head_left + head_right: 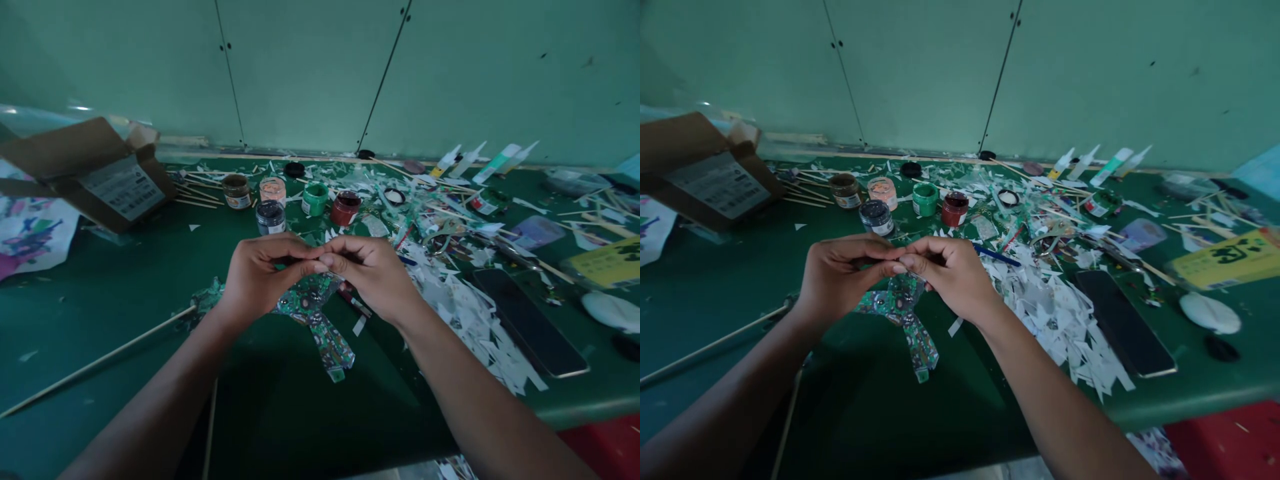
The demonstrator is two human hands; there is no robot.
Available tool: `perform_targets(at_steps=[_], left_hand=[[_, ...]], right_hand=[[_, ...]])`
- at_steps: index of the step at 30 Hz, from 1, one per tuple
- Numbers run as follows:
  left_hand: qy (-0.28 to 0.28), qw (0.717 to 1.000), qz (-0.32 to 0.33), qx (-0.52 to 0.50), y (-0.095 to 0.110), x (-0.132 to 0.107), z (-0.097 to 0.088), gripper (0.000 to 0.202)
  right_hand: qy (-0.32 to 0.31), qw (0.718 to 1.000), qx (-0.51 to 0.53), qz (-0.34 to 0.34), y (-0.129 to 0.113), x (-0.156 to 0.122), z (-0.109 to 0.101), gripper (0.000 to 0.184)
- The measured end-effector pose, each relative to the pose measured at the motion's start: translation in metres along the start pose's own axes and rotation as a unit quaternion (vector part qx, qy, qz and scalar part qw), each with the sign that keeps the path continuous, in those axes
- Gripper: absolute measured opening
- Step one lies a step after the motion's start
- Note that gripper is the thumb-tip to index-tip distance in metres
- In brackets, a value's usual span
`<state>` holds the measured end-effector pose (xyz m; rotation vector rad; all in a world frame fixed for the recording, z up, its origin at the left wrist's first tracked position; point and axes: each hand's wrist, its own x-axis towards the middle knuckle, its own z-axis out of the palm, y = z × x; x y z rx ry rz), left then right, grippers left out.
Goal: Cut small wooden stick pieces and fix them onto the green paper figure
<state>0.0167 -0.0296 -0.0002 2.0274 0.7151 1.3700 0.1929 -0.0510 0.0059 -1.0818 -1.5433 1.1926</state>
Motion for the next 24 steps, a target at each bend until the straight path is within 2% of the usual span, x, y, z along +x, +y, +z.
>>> perform_targets(at_steps=[7,12,15,20,24], left_hand=[[0.033,0.998,0.028,0.045,0.0045,-0.0022,0.0037,0.006],[0.050,0.997,0.032,0.040,0.0079,-0.0028,0.0072,0.005],[0.050,0.999,0.020,0.000,0.0084,-0.0020,0.0077,0.007],[0.055,0.996,-0.043,-0.057,0.0076,-0.0015,0.0077,0.029],[0.051,0.995,-0.064,-0.065,0.0068,-0.0016,0.0074,0.031]], right_hand=[[0.021,1.000,-0.005,-0.018,-0.0002,-0.0011,0.0024,0.023],[0.044,0.998,-0.011,-0.034,-0.0016,-0.0020,0.0028,0.020],[0.054,0.998,-0.003,-0.043,-0.0020,-0.0018,0.0034,0.017],[0.063,0.995,0.020,-0.069,-0.0040,-0.0026,0.0042,0.014],[0.056,0.995,0.036,-0.069,-0.0048,-0.0029,0.0038,0.014]])
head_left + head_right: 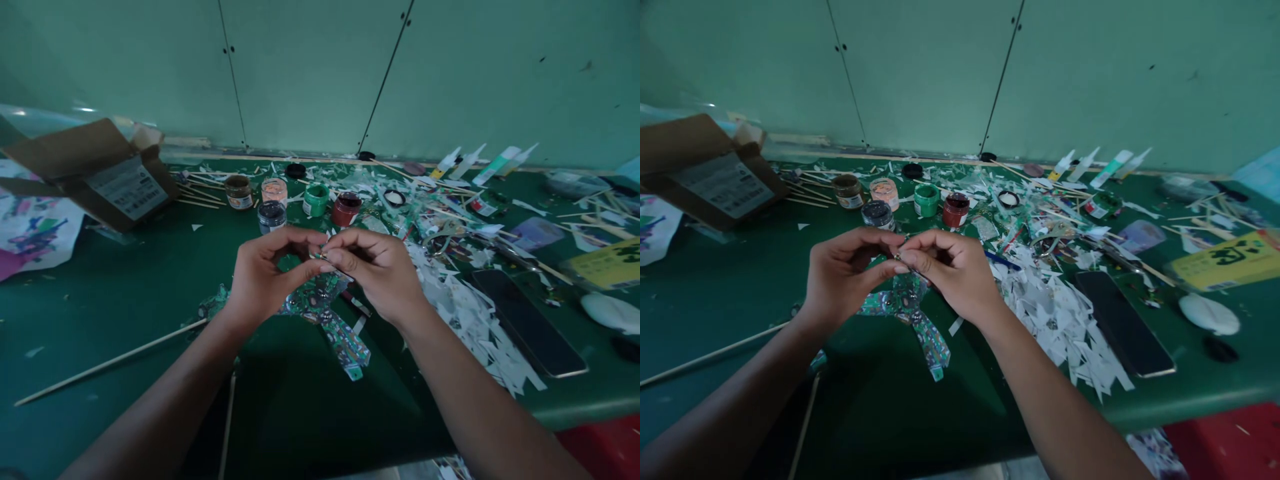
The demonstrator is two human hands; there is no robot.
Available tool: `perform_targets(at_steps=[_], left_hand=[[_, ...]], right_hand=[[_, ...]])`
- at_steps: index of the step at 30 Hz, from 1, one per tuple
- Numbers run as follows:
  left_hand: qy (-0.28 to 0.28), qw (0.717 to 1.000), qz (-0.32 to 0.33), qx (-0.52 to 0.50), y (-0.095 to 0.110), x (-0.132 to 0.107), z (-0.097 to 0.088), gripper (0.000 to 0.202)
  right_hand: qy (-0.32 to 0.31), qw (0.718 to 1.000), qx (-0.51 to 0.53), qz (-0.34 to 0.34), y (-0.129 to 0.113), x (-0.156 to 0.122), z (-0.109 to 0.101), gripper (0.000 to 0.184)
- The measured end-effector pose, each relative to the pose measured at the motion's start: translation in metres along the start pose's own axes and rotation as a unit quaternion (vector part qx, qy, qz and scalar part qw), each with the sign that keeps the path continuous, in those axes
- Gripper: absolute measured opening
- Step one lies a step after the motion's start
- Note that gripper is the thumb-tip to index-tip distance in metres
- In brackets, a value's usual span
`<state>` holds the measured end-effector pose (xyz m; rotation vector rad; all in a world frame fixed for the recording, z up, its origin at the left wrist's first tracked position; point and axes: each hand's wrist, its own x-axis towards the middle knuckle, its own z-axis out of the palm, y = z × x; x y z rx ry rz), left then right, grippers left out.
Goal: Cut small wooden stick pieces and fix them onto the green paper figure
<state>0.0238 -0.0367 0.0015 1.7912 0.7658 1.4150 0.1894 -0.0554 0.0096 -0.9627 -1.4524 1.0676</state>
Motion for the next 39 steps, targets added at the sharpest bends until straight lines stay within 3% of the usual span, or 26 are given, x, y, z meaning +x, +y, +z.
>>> perform_targets(at_steps=[11,22,29,32,36,38,39], left_hand=[[-0.015,0.999,0.034,0.024,0.003,0.000,0.000,0.031],[-0.009,0.992,0.073,0.107,0.003,0.001,-0.001,0.014],[-0.042,0.993,0.048,0.101,0.003,0.004,-0.006,0.009],[-0.071,0.990,0.035,0.121,-0.005,0.008,-0.013,0.012],[-0.046,0.977,0.042,0.204,-0.016,0.012,-0.025,0.015],[-0.037,0.972,0.053,0.227,-0.020,0.013,-0.028,0.016],[-0.034,0.970,0.049,0.237,-0.021,0.012,-0.028,0.017]], right_hand=[[0.001,1.000,-0.008,0.015,-0.002,0.000,0.000,0.026],[0.002,0.999,-0.046,-0.004,-0.001,0.000,-0.002,0.030],[-0.030,0.994,-0.094,-0.036,0.002,0.001,-0.006,0.019],[-0.023,0.976,-0.207,-0.066,0.008,0.003,-0.009,0.009],[0.014,0.902,-0.402,-0.153,-0.001,0.008,-0.009,0.013],[0.027,0.886,-0.423,-0.189,-0.018,0.012,-0.008,0.015],[0.034,0.893,-0.404,-0.193,-0.028,0.013,-0.008,0.016]])
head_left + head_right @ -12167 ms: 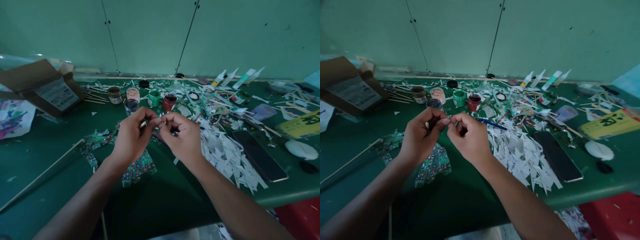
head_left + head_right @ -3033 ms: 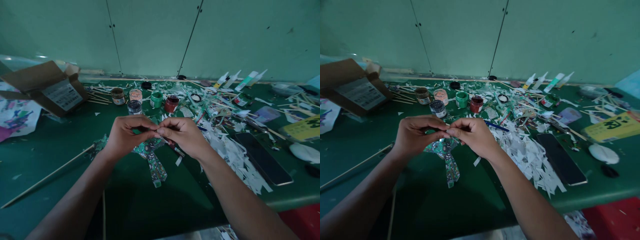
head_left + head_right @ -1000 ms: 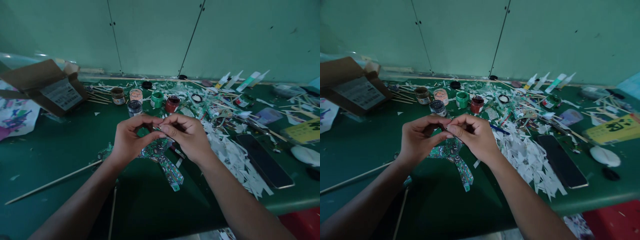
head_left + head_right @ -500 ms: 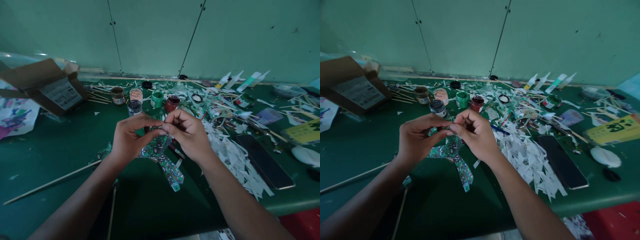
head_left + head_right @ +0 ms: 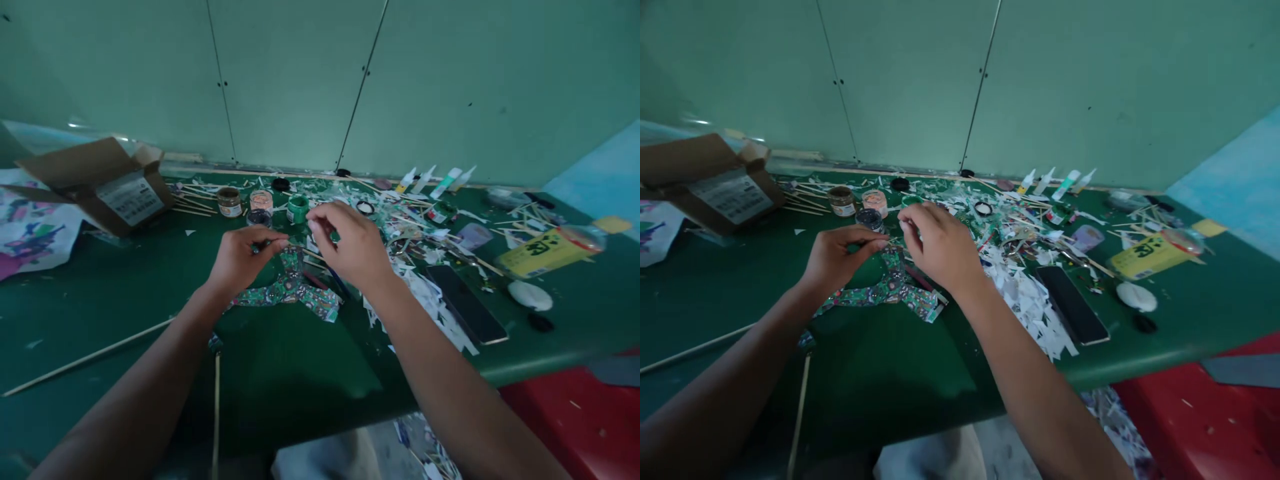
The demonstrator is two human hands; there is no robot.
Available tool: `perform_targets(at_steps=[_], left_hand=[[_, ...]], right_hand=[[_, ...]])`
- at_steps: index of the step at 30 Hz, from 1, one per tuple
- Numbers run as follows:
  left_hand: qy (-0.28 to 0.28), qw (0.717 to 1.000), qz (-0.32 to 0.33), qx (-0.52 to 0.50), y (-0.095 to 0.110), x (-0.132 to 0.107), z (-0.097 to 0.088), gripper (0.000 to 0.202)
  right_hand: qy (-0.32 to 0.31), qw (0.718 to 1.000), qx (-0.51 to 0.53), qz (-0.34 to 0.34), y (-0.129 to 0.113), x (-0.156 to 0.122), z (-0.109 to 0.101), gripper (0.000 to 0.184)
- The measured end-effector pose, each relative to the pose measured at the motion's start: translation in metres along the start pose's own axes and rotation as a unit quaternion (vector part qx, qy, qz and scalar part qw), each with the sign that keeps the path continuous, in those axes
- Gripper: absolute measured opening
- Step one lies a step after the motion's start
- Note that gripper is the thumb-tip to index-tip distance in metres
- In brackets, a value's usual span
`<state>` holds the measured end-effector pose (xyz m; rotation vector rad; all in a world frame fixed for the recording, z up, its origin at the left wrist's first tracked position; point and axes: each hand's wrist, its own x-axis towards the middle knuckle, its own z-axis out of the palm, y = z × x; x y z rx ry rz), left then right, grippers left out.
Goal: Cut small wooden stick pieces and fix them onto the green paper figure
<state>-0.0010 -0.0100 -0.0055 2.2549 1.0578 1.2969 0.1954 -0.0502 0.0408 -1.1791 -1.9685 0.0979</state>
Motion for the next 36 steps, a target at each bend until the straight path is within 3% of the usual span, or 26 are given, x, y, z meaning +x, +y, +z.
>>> perform_targets(at_steps=[3,6,9,12,14,17,24,29,36], left_hand=[[0.014,1.000,-0.026,0.003,-0.001,-0.003,0.004,0.020],[0.020,0.997,-0.059,-0.036,0.002,-0.007,0.009,0.021],[0.021,0.996,-0.059,-0.065,0.004,-0.008,0.011,0.018],[0.013,0.997,-0.041,-0.062,0.003,-0.008,0.013,0.017],[0.007,0.998,-0.028,-0.059,0.001,-0.008,0.014,0.017],[0.000,0.998,-0.022,-0.060,-0.001,-0.009,0.016,0.018],[-0.019,0.998,-0.033,-0.042,-0.006,-0.008,0.015,0.021],[-0.022,0.998,-0.032,-0.039,-0.010,-0.008,0.015,0.020],[-0.051,0.997,-0.049,-0.031,0.002,-0.009,0.009,0.023]], right_hand=[[0.025,0.986,0.130,0.103,-0.006,0.004,-0.030,0.018],[0.025,0.961,0.163,0.221,0.015,-0.023,-0.069,0.025],[0.063,0.960,-0.006,0.271,0.057,-0.077,-0.105,0.033],[0.045,0.931,-0.221,0.287,0.096,-0.136,-0.126,0.035],[0.020,0.929,-0.250,0.273,0.111,-0.166,-0.130,0.033],[-0.009,0.928,-0.231,0.291,0.116,-0.187,-0.128,0.030],[0.009,0.920,-0.153,0.361,0.117,-0.190,-0.140,0.033],[0.072,0.875,-0.124,0.461,0.125,-0.194,-0.152,0.036],[0.091,0.835,-0.070,0.538,0.127,-0.199,-0.146,0.023]])
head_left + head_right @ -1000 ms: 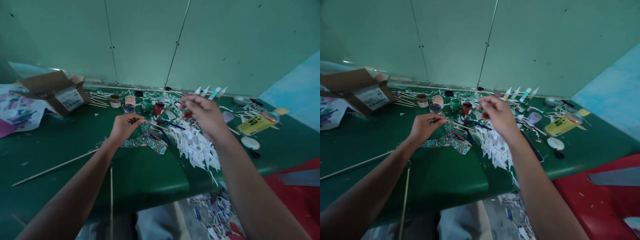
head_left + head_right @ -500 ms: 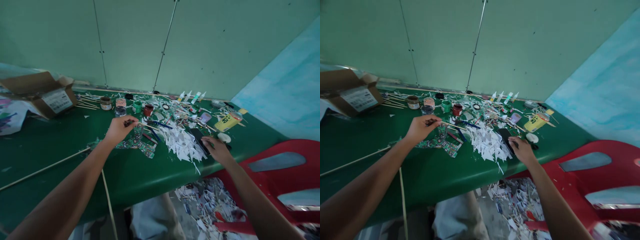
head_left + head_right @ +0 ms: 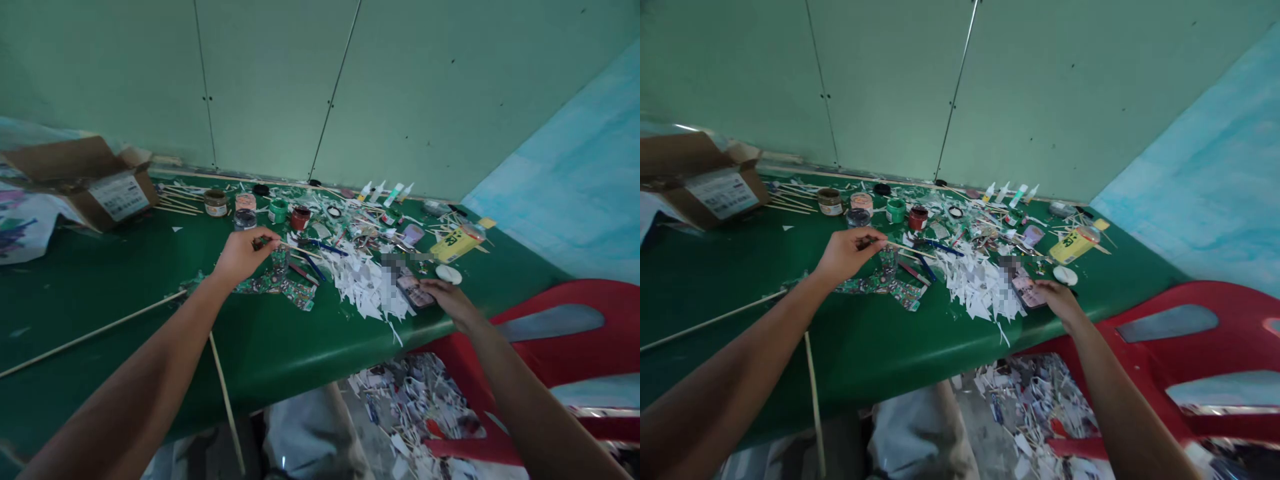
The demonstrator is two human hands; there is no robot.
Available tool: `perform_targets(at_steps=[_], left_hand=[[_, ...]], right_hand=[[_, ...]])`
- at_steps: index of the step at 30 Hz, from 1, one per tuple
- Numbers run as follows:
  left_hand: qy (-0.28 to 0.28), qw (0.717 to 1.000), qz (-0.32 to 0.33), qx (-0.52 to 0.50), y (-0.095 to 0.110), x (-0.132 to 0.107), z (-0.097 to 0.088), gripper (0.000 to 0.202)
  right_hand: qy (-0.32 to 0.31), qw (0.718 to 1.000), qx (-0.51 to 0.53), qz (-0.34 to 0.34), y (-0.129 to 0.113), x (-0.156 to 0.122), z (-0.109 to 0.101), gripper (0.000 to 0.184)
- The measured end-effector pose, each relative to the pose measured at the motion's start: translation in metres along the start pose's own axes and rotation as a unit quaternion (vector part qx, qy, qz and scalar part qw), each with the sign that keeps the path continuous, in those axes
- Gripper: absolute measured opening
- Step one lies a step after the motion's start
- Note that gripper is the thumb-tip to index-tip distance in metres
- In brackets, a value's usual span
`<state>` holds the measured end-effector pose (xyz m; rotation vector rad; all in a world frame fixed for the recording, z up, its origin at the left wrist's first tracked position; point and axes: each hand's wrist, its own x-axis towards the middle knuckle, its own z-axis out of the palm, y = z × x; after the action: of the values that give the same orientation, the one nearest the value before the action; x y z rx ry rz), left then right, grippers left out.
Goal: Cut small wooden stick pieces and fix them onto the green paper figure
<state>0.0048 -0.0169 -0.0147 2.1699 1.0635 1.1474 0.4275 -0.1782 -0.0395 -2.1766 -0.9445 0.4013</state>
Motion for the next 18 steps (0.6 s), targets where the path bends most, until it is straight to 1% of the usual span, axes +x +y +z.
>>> perform_targets(at_steps=[7,12,15,18], left_hand=[[0.000,1.000,-0.006,-0.003,-0.0013,-0.0001,0.0010,0.021],[-0.003,1.000,-0.010,0.007,-0.0037,0.0000,0.0010,0.021],[-0.002,1.000,-0.013,0.011,-0.0051,0.0000,0.0021,0.022],[-0.003,1.000,-0.010,0.000,-0.0067,-0.0002,0.0044,0.021]], right_hand=[[0.002,0.999,-0.025,0.025,-0.0026,0.0011,0.0021,0.027],[0.020,0.999,-0.038,0.024,-0.0038,-0.0002,0.0023,0.024],[0.021,0.999,-0.044,0.019,-0.0040,-0.0018,0.0024,0.019],[0.020,0.998,-0.049,0.014,-0.0044,-0.0033,0.0019,0.018]])
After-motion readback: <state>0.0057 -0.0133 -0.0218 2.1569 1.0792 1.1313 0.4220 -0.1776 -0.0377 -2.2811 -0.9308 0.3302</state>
